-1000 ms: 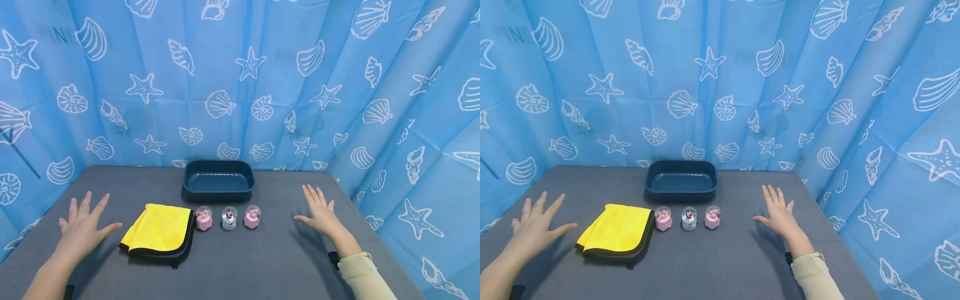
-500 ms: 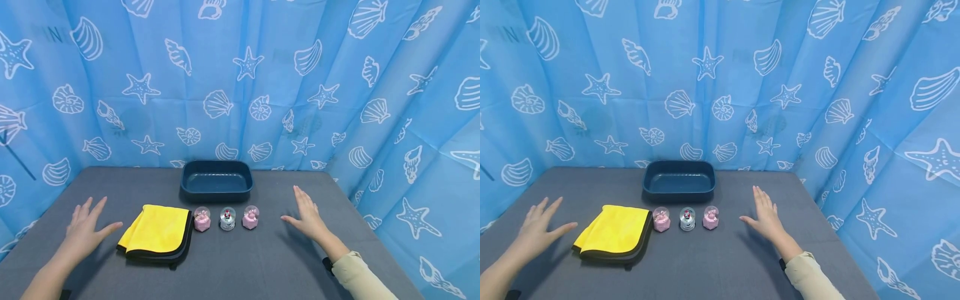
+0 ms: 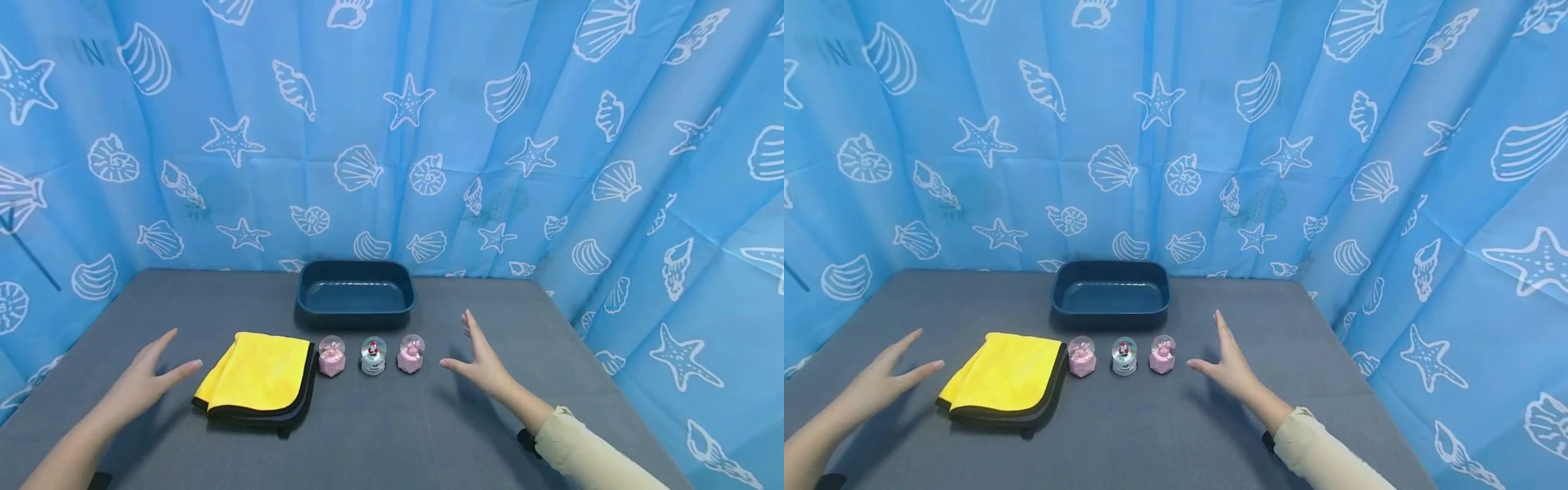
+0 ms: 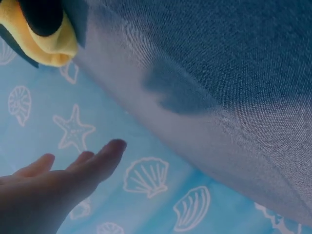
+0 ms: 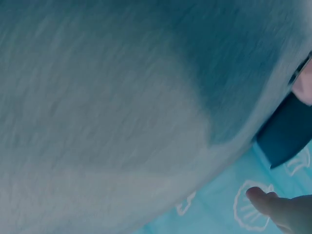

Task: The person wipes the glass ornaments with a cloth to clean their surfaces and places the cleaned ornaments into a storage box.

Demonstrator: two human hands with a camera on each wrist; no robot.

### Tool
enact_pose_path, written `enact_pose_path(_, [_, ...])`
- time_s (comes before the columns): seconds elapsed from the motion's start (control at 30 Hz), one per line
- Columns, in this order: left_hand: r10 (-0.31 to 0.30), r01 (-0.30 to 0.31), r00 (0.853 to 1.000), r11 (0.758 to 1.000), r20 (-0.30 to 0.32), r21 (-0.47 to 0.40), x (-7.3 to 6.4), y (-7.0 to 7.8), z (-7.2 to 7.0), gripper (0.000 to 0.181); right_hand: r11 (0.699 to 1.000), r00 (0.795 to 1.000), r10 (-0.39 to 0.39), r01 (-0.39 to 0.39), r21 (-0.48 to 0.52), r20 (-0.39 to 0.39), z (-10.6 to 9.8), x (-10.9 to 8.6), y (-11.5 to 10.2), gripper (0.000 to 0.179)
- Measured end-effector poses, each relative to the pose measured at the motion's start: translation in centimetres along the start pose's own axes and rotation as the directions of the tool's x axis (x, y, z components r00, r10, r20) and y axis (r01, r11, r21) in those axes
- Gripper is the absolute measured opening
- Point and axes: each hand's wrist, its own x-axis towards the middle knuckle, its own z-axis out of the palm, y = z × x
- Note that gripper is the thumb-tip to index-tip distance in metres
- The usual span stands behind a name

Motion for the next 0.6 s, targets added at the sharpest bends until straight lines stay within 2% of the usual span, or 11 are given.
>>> enact_pose_path(0.1, [-0.02, 0.022, 0.998, 0.999, 0.055, -0.035, 0.1, 0.2, 0.2, 0.102, 0.997, 1.0, 0.007, -0.008, 0.072, 0.02, 0.6, 0.0, -0.2, 0.104])
enact_pose_path(0.2, [-0.021, 0.026, 0.996, 0.998, 0.084, -0.059, 0.2, 0.5, 0.5, 0.102, 0.991, 0.999, 0.032, -0.036, 0.132, 0.032, 1.2, 0.1, -0.3, 0.104])
enact_pose_path(0.4, [-0.027, 0.033, 0.994, 0.997, 0.102, -0.065, 0.3, 0.8, 1.3, 0.103, 0.966, 0.992, 0.101, -0.115, 0.23, 0.073, 2.4, 0.4, -0.4, 0.105])
enact_pose_path(0.6, [-0.042, 0.053, 0.991, 0.995, 0.129, -0.086, 0.2, 1.0, 1.7, 0.104, 0.939, 0.988, 0.127, -0.149, 0.31, 0.089, 3.2, 0.6, -0.8, 0.101])
